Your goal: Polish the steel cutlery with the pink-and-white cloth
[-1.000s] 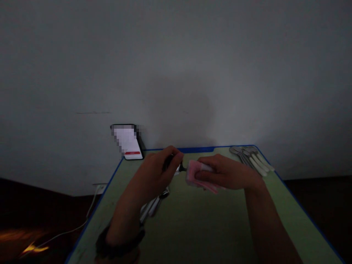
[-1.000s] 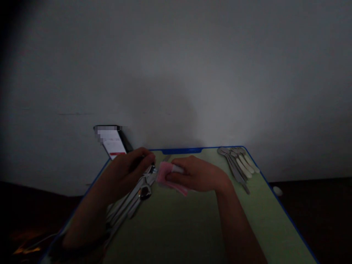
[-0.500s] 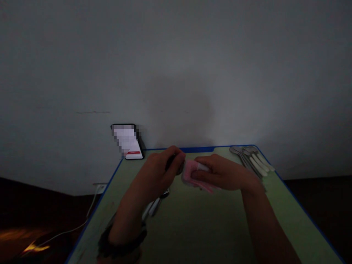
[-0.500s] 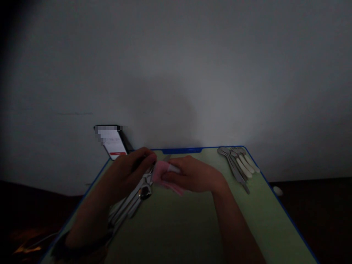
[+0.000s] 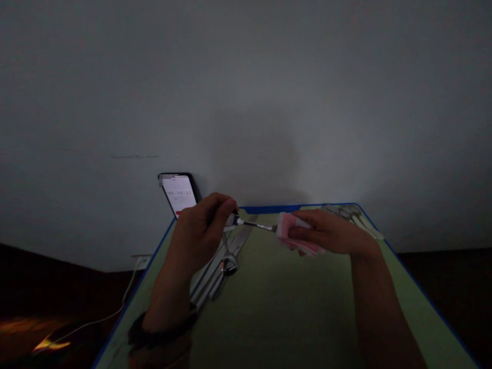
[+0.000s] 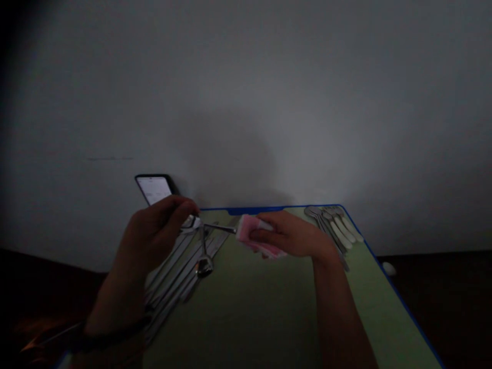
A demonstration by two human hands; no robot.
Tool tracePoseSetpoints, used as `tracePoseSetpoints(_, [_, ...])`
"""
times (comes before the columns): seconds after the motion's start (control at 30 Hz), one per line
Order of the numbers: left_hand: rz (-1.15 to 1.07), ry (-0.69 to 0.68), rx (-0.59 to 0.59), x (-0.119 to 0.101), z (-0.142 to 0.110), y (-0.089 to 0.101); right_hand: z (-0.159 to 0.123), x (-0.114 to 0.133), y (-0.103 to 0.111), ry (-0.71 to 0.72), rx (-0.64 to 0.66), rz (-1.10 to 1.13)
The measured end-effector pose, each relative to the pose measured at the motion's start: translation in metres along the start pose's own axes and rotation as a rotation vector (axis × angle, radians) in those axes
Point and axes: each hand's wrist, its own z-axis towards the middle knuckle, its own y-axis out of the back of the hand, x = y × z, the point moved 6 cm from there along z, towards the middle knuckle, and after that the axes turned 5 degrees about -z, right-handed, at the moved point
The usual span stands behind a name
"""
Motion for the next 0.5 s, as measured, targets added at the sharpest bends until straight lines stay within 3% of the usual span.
tracePoseSetpoints(0.2, [0.012,0.068,-0.134,0.006,0.001,0.01,0.014,-0.037,-0.003,-0.176,-0.091,-0.215])
tracePoseSetpoints(0.33, [0.1,-0.002,-0.031,0.002,0.002,-0.005,0.023,-0.056,-0.03,-0.203,0.088,-0.242])
tracePoseSetpoints(0.5, [0.065,-0.133,0.128,-0.01,0.0,-0.029,0.007,-0.038,-0.024,-0.063,-0.116,-0.093])
